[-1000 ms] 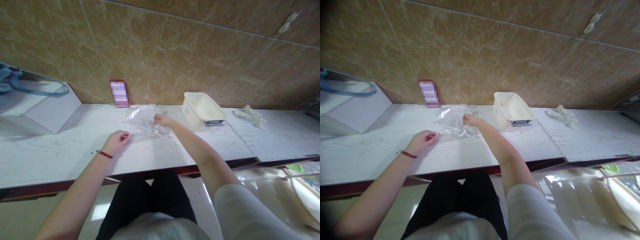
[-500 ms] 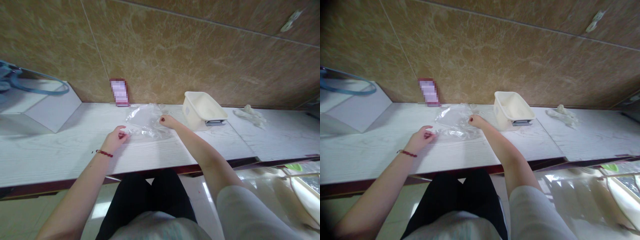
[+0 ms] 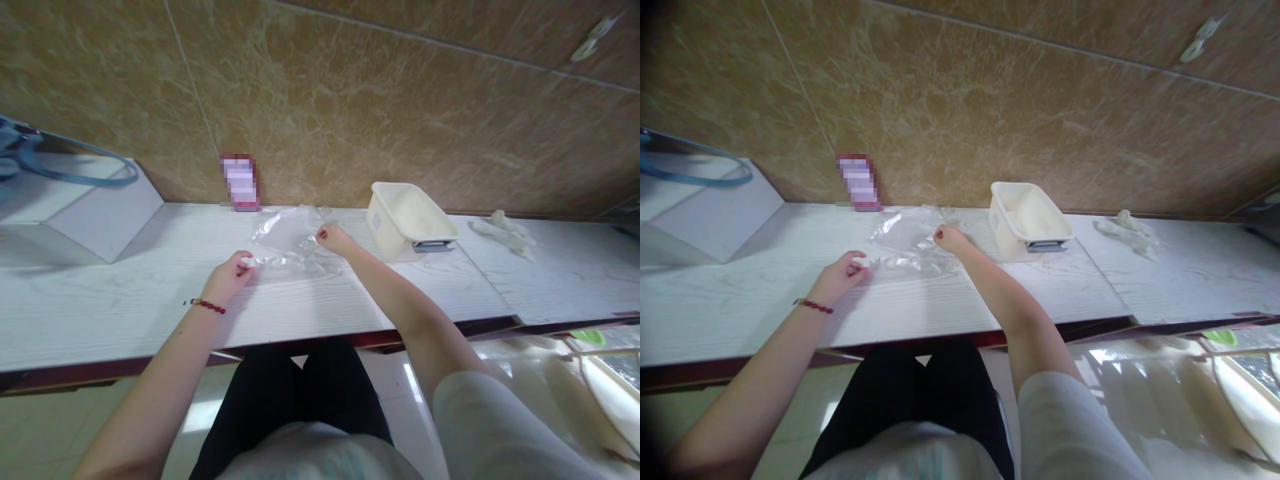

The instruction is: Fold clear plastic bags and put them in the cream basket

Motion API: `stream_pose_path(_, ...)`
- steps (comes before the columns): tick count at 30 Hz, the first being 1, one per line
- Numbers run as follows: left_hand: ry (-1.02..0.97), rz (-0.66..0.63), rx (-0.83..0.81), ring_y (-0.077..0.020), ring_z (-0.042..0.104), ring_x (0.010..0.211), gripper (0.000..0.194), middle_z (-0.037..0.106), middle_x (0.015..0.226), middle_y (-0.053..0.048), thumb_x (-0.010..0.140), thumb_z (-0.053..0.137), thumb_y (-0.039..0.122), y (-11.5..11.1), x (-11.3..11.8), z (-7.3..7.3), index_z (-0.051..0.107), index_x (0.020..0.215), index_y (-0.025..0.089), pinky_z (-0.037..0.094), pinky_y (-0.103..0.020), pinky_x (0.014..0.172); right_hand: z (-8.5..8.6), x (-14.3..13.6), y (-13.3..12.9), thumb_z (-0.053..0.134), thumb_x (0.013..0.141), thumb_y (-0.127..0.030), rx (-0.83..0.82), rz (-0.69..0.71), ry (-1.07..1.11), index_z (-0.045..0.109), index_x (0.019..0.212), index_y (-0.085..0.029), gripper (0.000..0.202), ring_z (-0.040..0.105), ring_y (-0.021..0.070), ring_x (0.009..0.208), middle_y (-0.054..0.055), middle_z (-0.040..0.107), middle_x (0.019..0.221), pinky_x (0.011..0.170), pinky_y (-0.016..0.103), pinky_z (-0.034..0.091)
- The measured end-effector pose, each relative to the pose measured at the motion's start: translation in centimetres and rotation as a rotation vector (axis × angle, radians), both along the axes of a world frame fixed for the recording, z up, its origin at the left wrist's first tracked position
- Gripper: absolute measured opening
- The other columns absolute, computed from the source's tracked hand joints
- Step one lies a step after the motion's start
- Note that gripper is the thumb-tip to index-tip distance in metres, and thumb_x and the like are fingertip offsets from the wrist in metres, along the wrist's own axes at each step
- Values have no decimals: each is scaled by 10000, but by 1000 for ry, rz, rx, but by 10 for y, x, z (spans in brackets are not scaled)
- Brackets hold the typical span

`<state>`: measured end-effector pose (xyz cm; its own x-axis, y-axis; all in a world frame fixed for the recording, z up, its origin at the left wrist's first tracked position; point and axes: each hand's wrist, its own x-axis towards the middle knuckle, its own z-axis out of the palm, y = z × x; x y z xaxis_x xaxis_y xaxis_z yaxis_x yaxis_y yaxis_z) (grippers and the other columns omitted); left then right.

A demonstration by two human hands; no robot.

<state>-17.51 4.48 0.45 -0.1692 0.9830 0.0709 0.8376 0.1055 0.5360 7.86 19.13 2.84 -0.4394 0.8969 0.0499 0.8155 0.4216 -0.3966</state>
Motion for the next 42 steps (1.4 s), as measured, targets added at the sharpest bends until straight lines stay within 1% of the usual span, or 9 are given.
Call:
stream_pose_path(3,49,-54,23,-139,581,659,430,620,809,3,753,438,386,1,0,0,470,1161,255,435,-239,637,1,-3,2,497,737,-215,-4,-24,-21,617,848,-150,177,583,122,771,40,655,841,679,192,415)
stream_pose_path(10,211,-172,61,-156,554,701,364,601,833,-34,772,388,341,2,0,-1,605,1045,236,438,-265,693,-5,-5,6,511,729,-229,10,-44,-88,627,835,-145,179,589,139,802,48,657,858,708,201,424)
stream_pose_path(24,311,-197,98,-178,557,782,396,596,837,-60,786,385,432,4,-4,-4,653,957,196,434,-291,769,-7,-3,7,518,727,-235,12,-40,-127,630,843,-146,184,583,133,810,42,658,873,711,189,416)
stream_pose_path(27,389,-174,137,-206,536,879,377,584,932,-68,770,417,454,3,-2,-5,654,934,211,399,-337,840,-9,-3,8,517,726,-236,0,-38,-135,629,849,-148,188,580,135,819,39,654,877,718,190,414)
stream_pose_path(32,432,-206,113,-241,452,1073,394,530,1155,-83,761,438,466,-3,9,-3,574,980,168,350,-378,890,6,1,4,512,735,-232,-11,-109,-151,616,887,-134,208,564,176,863,83,630,918,768,247,410)
stream_pose_path(35,426,-207,57,-243,387,1163,399,478,1244,-90,783,406,459,-5,14,-1,532,1023,166,321,-392,913,22,-8,-20,467,767,-247,209,-211,-103,569,998,-110,287,505,230,984,141,572,1032,857,327,373)
stream_pose_path(38,421,-197,9,-256,318,1227,464,437,1292,-99,796,372,474,-6,14,-2,474,1123,160,286,-414,940,27,-34,-65,385,812,-244,294,43,-4,549,1026,-143,288,481,189,1028,91,568,1059,920,296,335)
stream_pose_path(40,423,-193,0,-259,305,1238,524,439,1291,-111,801,361,473,-5,13,-5,405,1205,142,270,-413,954,20,-56,-95,336,836,-252,228,253,3,519,1084,-171,319,473,151,1061,56,560,1105,941,258,323)
stream_pose_path(42,429,-185,-7,-259,301,1243,557,434,1295,-118,805,360,449,-4,11,-9,345,1259,126,250,-406,971,6,-75,-115,312,850,-281,188,348,-26,469,1163,-196,361,398,150,1165,38,492,1227,991,279,274)
